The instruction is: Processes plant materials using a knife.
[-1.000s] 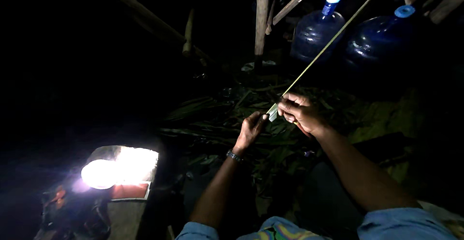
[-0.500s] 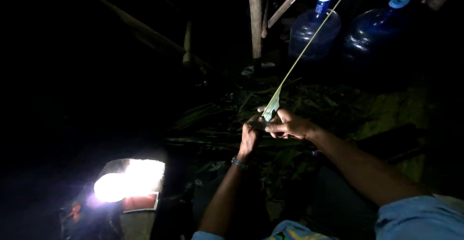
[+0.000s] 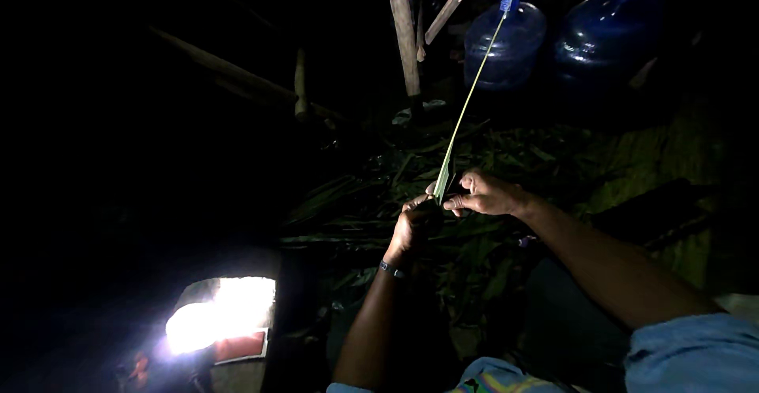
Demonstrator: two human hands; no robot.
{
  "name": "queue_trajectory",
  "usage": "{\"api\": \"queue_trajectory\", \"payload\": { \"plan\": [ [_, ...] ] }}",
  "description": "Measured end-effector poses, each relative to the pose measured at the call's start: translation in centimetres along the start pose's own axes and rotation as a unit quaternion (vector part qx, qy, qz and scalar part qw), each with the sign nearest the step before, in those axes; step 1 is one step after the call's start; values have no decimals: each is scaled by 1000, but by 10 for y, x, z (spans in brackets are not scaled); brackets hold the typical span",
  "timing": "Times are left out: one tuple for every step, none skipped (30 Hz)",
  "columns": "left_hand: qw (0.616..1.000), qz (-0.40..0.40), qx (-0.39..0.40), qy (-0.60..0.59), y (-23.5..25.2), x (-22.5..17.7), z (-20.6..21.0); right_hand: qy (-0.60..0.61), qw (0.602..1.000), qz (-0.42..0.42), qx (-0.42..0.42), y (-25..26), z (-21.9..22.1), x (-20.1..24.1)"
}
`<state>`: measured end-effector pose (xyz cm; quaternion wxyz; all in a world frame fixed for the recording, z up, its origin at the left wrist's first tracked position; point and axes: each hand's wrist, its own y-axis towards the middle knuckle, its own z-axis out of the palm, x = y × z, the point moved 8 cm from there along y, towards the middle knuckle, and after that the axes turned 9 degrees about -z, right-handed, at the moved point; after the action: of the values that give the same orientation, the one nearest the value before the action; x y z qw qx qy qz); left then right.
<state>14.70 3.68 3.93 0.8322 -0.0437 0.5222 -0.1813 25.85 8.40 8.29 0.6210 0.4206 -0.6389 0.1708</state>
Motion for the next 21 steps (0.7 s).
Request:
{"api": "queue_trajectory", "payload": {
  "plan": [
    [1000, -12, 10, -16, 0, 1, 1, -5, 1000, -4, -8, 0, -1, 1],
    [999, -22, 23, -28, -1, 2, 2, -9, 1000, -9, -22, 0, -3, 3],
    [998, -30, 35, -39, -1, 3, 2, -16, 999, -11, -39, 0, -7, 4],
    [997, -35, 49, -48, -1, 4, 3, -25, 998, -16, -59, -1, -13, 7],
    [996, -37, 63, -50, -1, 4, 3, -32, 996, -21, -79, -3, -19, 8],
    [995, -40, 68, -55, -1, 5, 3, -30, 995, -28, -91, -5, -24, 8],
    [995, -45, 70, -57, -2, 5, 4, -25, 994, -33, -100, -6, -27, 8],
    [994, -50, 69, -62, -2, 5, 4, -27, 993, -38, -107, -6, -28, 10],
    [994, -56, 71, -68, -2, 6, 5, -41, 992, -45, -111, -7, -28, 11],
    [993, -59, 73, -75, -3, 7, 5, -61, 990, -50, -116, -8, -27, 12],
    [992, -60, 79, -82, -3, 7, 5, -82, 988, -57, -119, -8, -26, 13],
    [991, -60, 81, -87, -2, 7, 5, -106, 984, -68, -127, -8, -26, 14],
    [991, -59, 80, -88, -2, 6, 4, -127, 980, -82, -133, -7, -26, 14],
    [991, -60, 79, -90, -2, 5, 4, -141, 976, -93, -140, -7, -26, 14],
    [991, -62, 77, -93, -2, 5, 3, -153, 971, -103, -152, -6, -28, 15],
    [990, -66, 77, -97, -2, 6, 2, -161, 967, -108, -167, -7, -31, 18],
    [990, -71, 76, -98, -2, 7, 1, -154, 966, -104, -181, -8, -37, 21],
    [990, -75, 76, -97, -2, 9, 1, -147, 963, -102, -200, -9, -45, 22],
    [990, -78, 72, -94, -2, 10, 1, -146, 959, -105, -221, -10, -54, 24],
    [990, -80, 69, -93, -1, 10, 1, -152, 954, -110, -233, -11, -60, 26],
    [990, -83, 67, -95, -1, 9, 1, -149, 953, -107, -240, -11, -62, 27]
  ]
}}
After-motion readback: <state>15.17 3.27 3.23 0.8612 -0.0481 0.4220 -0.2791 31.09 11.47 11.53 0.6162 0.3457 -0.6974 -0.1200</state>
